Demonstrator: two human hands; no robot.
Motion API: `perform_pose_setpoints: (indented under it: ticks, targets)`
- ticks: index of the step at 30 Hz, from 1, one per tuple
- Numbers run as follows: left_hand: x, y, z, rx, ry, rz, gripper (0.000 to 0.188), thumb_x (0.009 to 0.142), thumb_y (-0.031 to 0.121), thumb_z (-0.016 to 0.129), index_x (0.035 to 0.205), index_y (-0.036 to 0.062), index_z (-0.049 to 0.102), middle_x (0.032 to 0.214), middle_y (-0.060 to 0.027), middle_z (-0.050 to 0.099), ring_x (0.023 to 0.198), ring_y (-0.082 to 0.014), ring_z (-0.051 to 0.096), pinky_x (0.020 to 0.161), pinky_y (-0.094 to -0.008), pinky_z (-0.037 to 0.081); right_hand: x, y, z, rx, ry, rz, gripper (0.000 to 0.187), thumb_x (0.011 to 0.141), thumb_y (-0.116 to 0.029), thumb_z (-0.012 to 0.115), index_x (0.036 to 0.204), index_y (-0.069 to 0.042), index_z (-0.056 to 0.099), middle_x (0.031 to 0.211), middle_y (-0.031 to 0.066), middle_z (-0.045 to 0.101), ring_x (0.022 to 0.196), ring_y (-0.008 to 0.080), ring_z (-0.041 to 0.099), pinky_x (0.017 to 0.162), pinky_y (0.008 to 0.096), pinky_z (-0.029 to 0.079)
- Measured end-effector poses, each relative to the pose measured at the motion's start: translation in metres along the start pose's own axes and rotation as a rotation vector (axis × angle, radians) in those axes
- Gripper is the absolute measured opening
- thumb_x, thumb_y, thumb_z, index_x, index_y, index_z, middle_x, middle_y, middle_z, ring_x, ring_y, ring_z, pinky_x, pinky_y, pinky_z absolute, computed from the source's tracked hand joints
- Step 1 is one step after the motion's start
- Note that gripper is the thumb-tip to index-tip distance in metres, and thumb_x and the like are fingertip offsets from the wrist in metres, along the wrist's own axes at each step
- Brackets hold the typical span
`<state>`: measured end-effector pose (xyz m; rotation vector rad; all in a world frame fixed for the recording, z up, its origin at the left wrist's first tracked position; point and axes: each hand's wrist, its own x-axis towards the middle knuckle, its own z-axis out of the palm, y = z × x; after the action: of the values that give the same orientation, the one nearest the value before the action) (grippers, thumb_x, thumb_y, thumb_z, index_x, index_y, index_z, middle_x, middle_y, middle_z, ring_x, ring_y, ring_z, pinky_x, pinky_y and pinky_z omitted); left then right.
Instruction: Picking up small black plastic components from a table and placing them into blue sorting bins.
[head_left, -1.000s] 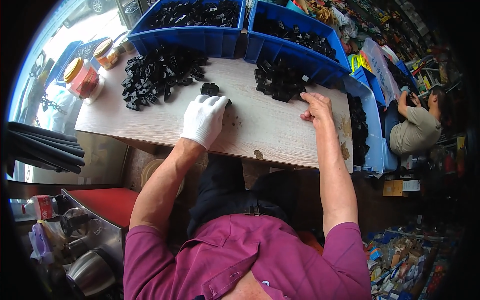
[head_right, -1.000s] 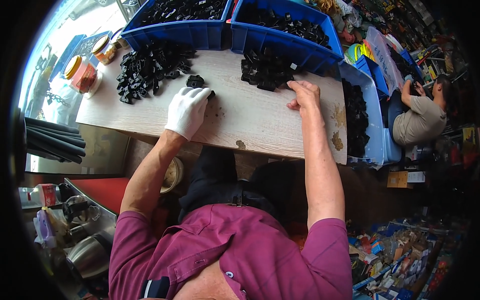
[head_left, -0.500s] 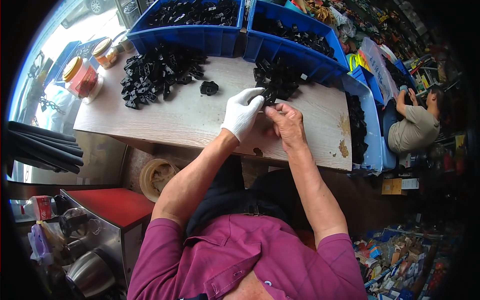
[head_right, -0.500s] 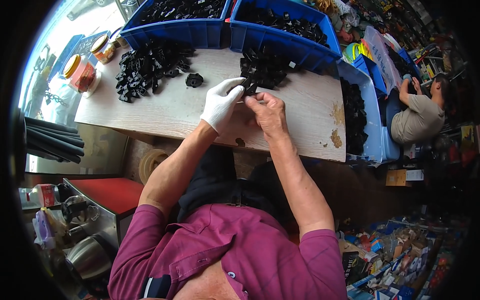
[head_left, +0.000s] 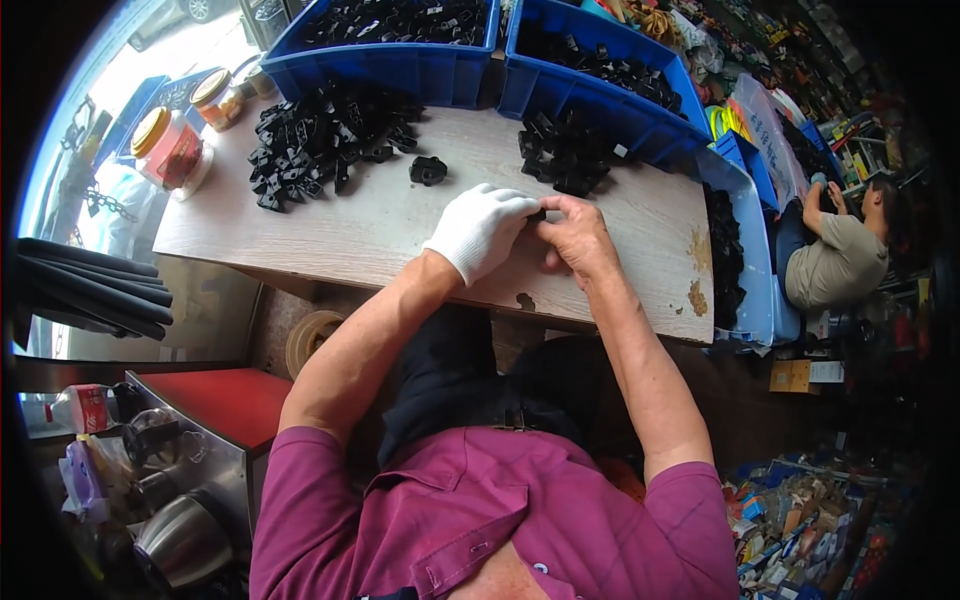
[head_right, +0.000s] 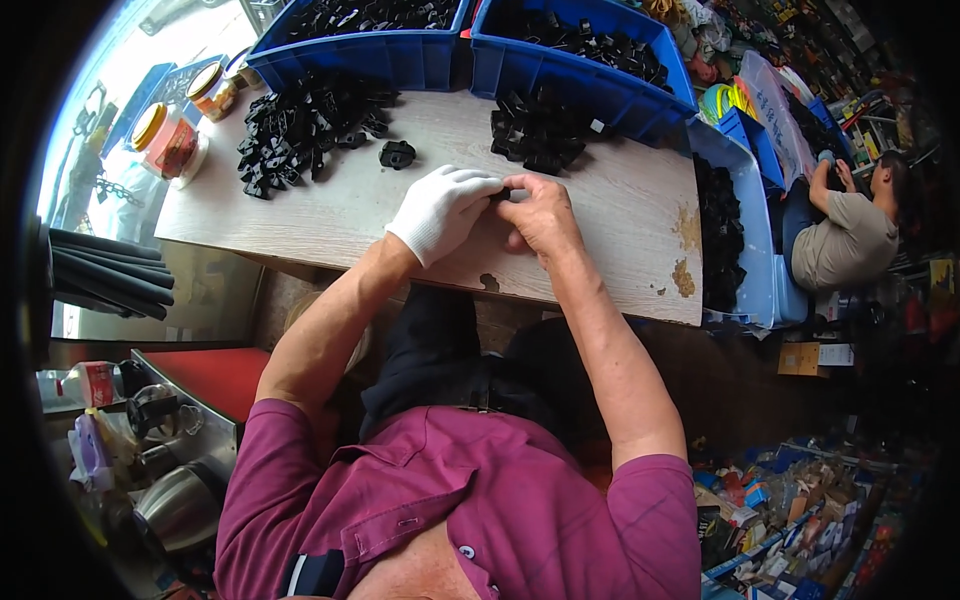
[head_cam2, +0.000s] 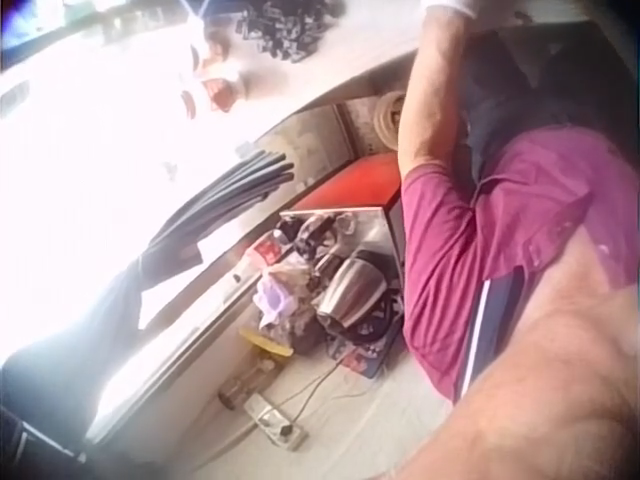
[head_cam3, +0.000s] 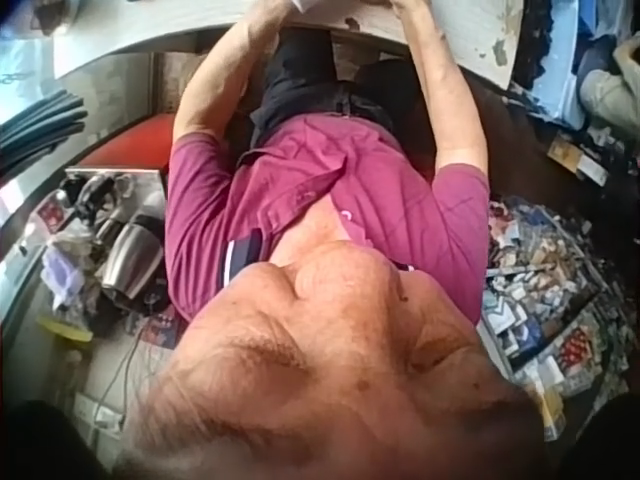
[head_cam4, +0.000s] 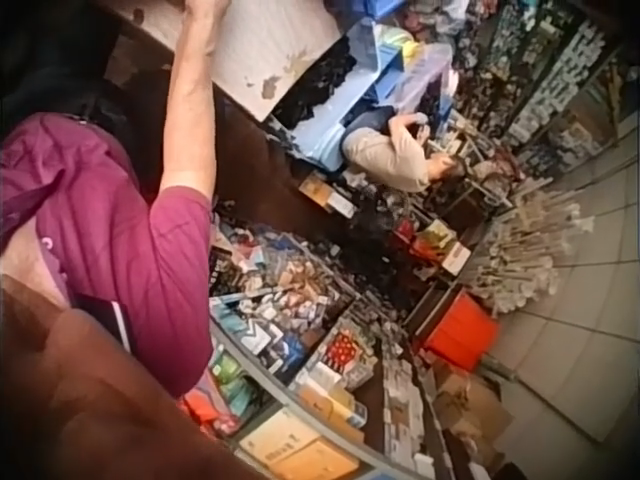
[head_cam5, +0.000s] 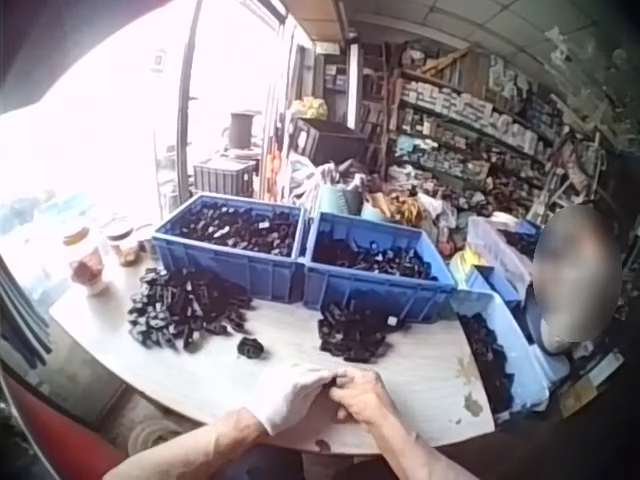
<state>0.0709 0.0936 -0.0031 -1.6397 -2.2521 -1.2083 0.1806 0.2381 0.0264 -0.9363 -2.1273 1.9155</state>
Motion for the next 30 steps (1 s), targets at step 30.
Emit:
perform_pose_setpoints:
  ticks: [30]
  targets:
    - [-0.018,-0.019,-0.049,0.367,0.433,0.080,0.031,0.082,0.009,0.071,0.113,0.0085,0.067,0.111,-0.0094,0.069,0.102,-0.0346,0.064,0.084,-0.0451,0.054,-0.007,0.000,-0.009,-0.012,-0.052,0.011,0.039,0.079,-0.014,0.085,0.109,0.001,0.067,0.067,0.0039,0.062,0.046,0.0117,0.058,0.044,0.0301,0.054]
